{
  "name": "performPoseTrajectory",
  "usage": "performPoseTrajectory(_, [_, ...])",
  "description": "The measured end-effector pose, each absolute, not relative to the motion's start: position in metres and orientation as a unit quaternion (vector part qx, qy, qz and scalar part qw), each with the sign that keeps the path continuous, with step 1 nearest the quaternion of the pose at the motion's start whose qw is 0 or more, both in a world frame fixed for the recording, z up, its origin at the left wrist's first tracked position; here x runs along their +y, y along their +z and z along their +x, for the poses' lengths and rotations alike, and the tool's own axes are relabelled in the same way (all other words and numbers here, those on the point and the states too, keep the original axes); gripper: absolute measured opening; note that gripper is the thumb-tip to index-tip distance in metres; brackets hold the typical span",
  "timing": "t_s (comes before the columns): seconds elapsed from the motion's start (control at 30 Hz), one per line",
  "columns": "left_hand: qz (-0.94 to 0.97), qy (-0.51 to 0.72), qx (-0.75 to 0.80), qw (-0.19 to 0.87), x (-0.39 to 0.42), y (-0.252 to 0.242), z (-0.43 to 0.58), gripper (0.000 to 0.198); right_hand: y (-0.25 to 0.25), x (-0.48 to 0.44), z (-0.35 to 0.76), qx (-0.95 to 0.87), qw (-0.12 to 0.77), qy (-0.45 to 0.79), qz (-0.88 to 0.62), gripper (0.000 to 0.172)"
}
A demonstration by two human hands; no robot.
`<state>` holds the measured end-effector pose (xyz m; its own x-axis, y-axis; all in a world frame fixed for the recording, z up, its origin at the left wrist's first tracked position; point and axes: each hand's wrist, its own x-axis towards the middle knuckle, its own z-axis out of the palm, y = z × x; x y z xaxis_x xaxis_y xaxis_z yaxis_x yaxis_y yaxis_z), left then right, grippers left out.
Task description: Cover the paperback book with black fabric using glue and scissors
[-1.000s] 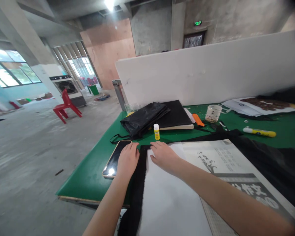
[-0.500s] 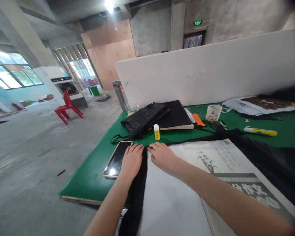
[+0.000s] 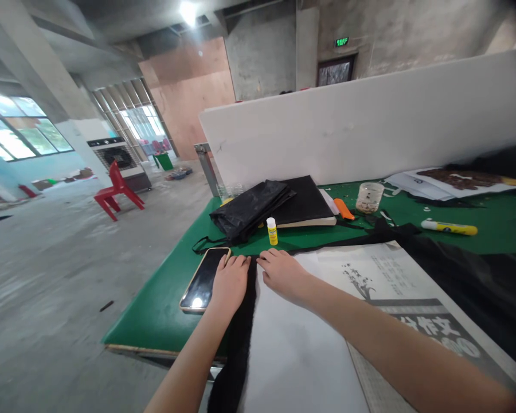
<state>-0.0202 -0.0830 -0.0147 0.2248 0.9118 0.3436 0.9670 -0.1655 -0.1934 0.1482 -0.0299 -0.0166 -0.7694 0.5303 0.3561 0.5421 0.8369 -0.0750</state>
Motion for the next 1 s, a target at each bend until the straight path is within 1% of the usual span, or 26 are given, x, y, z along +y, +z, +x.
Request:
performPoseTrajectory(0.07, [-0.759,-0.077,-0.62,0.185,-0.082,-0.013,-0.019,0.041,-0.016,-0.031,0.149,-0.938,0.191,-0.001,-0.288,0.025])
performPoseTrajectory(0.13, [-0.758,-0.089,-0.62,0.18,-0.081,-0.012,-0.018,0.043,-0.016,-0.03,0.15,-0.933,0.202,0.023,-0.298,0.018])
performPoseTrajectory(0.2, [-0.755,-0.105,-0.623,0.177,-0.079,-0.013,-0.019,0.041,-0.016,-0.028,0.151,-0.916,0.222,0.055,-0.329,0.011])
performPoseTrajectory(0.27, [-0.748,-0.124,-0.628,0.177,-0.076,-0.017,-0.02,0.039,-0.016,-0.023,0.151,-0.885,0.252,0.089,-0.382,0.01])
performPoseTrajectory(0.37, [-0.735,-0.149,-0.638,0.177,-0.072,-0.023,-0.023,0.04,-0.015,-0.012,0.151,-0.824,0.31,0.124,-0.458,0.014])
performPoseTrajectory(0.47, [-0.723,-0.177,-0.647,0.166,-0.07,-0.027,-0.026,0.042,-0.013,0.001,0.151,-0.78,0.363,0.136,-0.49,0.025])
performPoseTrajectory(0.53, [-0.721,-0.19,-0.648,0.157,-0.069,-0.028,-0.026,0.04,-0.012,0.01,0.152,-0.765,0.382,0.14,-0.499,0.034])
performPoseTrajectory(0.6, [-0.724,-0.195,-0.644,0.153,-0.068,-0.027,-0.026,0.038,-0.012,0.019,0.152,-0.758,0.383,0.147,-0.507,0.041])
performPoseTrajectory(0.67, [-0.73,-0.198,-0.637,0.15,-0.068,-0.026,-0.026,0.036,-0.011,0.027,0.151,-0.758,0.367,0.159,-0.515,0.042])
performPoseTrajectory(0.83, [-0.745,-0.205,-0.62,0.137,-0.067,-0.027,-0.027,0.034,-0.012,0.039,0.143,-0.767,0.317,0.169,-0.531,0.029])
performPoseTrajectory(1.0, [-0.758,-0.212,-0.605,0.118,-0.065,-0.03,-0.029,0.037,-0.011,0.037,0.14,-0.77,0.323,0.164,-0.525,0.018])
